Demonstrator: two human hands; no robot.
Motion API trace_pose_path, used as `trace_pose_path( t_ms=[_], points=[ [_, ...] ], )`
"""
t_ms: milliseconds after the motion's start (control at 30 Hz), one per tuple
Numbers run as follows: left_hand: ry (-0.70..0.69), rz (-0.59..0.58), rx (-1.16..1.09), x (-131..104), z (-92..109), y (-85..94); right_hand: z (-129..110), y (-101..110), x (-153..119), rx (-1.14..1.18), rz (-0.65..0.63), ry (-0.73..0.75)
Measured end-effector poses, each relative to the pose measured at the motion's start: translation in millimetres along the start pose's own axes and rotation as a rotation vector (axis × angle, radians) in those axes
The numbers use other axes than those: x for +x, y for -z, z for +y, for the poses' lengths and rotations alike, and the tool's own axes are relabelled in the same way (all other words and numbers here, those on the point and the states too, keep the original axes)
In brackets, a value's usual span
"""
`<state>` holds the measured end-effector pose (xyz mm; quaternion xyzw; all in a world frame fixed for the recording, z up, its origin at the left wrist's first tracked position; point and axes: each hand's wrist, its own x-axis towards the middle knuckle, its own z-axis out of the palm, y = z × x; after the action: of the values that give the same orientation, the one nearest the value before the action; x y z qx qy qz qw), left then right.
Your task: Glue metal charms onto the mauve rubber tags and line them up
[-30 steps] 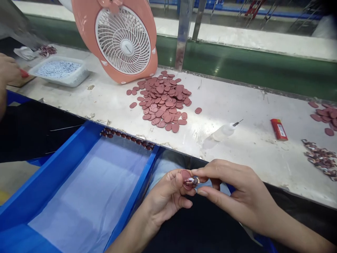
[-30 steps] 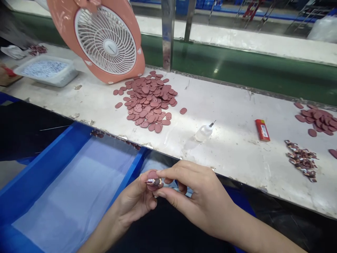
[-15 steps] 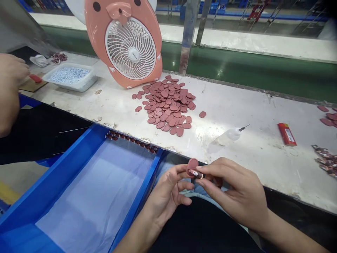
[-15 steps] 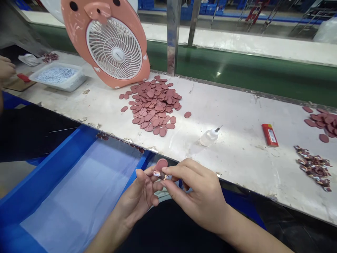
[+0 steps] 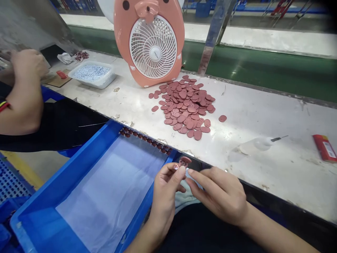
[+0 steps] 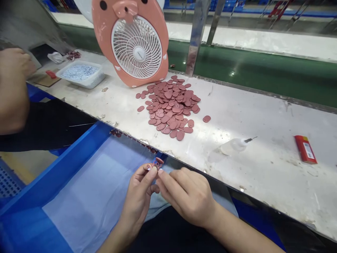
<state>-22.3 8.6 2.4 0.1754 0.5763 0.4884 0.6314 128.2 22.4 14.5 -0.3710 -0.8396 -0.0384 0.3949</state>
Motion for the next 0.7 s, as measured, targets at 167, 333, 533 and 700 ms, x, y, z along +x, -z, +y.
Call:
trace_pose_path(
  t_ms=[167,333,533,700],
  points=[
    [-0.143,0.327,0.269,78.4,7.8,74.2,-1.7,17.0,-4.2,0.044,-0.085,0.042],
    [-0.211,0.579,0.619,182.4,30.9,154.6,10.6,23.0,-21.1,-0.076,-0.152,-0.011],
    [-0.161,0.667,0.89,246.0,43.5,190.9,15.2,21.2,-19.2,-0.093,-0.133,-0.043],
    [-0.138,0.665,0.967,263.4,39.9,196.6,17.9,21.6,-20.0,-0.092,-0.143,-0.053]
  ],
)
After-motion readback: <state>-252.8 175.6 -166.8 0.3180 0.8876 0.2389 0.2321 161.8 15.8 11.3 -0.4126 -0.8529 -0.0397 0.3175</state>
